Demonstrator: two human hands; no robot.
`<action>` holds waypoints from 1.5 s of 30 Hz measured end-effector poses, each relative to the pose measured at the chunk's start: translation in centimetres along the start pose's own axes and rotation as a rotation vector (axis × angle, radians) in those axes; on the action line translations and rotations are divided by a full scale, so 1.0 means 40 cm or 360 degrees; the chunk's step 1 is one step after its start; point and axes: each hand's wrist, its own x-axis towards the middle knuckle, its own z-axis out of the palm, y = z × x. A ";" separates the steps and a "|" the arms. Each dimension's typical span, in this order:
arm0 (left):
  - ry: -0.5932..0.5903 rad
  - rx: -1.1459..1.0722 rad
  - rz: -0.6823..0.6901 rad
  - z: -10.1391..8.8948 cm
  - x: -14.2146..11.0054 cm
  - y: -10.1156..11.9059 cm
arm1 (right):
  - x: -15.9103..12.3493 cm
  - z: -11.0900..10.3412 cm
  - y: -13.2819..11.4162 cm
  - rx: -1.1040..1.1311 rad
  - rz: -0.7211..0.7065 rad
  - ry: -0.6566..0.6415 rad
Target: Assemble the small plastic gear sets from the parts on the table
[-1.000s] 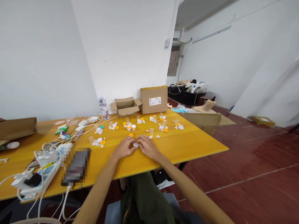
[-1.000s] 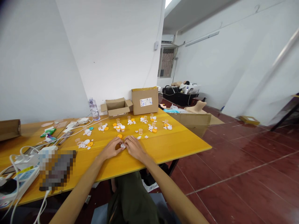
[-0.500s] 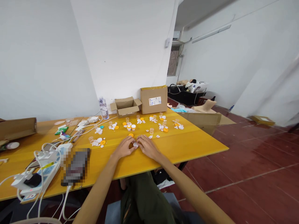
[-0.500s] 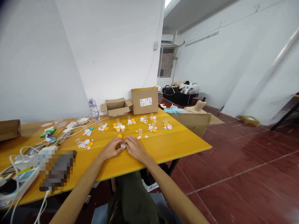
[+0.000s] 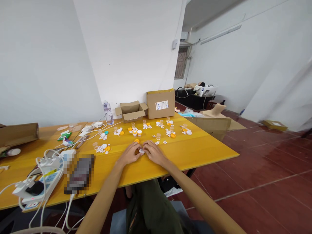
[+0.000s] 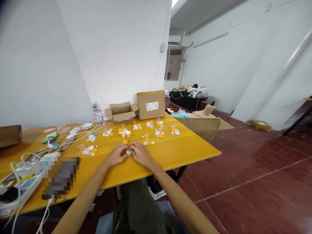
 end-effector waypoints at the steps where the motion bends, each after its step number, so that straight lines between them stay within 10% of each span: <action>1: -0.0005 0.0001 -0.0002 0.000 0.000 0.000 | 0.000 0.000 0.000 0.0000 0.0005 -0.0002; 45: -0.0029 0.0043 -0.0004 0.002 0.000 -0.001 | -0.003 0.007 0.008 0.0054 -0.0013 0.0048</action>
